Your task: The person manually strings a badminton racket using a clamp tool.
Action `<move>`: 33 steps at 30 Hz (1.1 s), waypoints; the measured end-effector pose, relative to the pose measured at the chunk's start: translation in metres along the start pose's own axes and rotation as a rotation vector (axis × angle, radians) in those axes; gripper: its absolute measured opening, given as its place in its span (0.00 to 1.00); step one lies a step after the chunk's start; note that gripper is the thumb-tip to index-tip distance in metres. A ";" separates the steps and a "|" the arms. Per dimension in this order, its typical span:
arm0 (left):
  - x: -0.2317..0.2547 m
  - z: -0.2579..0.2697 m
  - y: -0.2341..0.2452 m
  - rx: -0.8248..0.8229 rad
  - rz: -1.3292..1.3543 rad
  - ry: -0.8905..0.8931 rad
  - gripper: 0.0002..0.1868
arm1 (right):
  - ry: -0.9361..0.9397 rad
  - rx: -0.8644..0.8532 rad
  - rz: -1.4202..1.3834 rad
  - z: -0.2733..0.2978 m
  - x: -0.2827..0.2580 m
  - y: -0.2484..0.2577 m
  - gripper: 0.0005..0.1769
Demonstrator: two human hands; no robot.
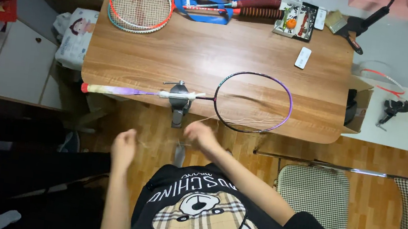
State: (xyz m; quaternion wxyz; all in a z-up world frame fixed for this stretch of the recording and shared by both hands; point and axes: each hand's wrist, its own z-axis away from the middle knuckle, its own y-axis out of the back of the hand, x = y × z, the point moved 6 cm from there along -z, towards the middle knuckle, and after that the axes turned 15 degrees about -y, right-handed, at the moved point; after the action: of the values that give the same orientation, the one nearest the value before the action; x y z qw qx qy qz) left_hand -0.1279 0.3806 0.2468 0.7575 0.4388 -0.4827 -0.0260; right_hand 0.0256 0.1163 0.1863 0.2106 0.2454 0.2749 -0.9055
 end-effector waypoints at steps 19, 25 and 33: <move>-0.061 -0.004 0.054 0.636 0.655 0.020 0.09 | 0.033 -0.146 -0.849 0.023 -0.033 0.010 0.18; 0.075 -0.002 -0.012 0.330 0.502 -0.138 0.16 | 0.406 -0.439 0.826 0.083 -0.037 -0.108 0.12; 0.092 -0.010 -0.042 -0.120 0.768 -0.154 0.14 | -0.019 -0.299 0.505 0.054 -0.024 -0.076 0.34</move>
State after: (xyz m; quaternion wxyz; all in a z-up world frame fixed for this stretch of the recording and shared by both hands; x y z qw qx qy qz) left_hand -0.0553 0.3189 0.2814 0.6981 0.1778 -0.6647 0.1981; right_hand -0.0120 0.1471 0.2693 0.4658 0.2639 0.3333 -0.7761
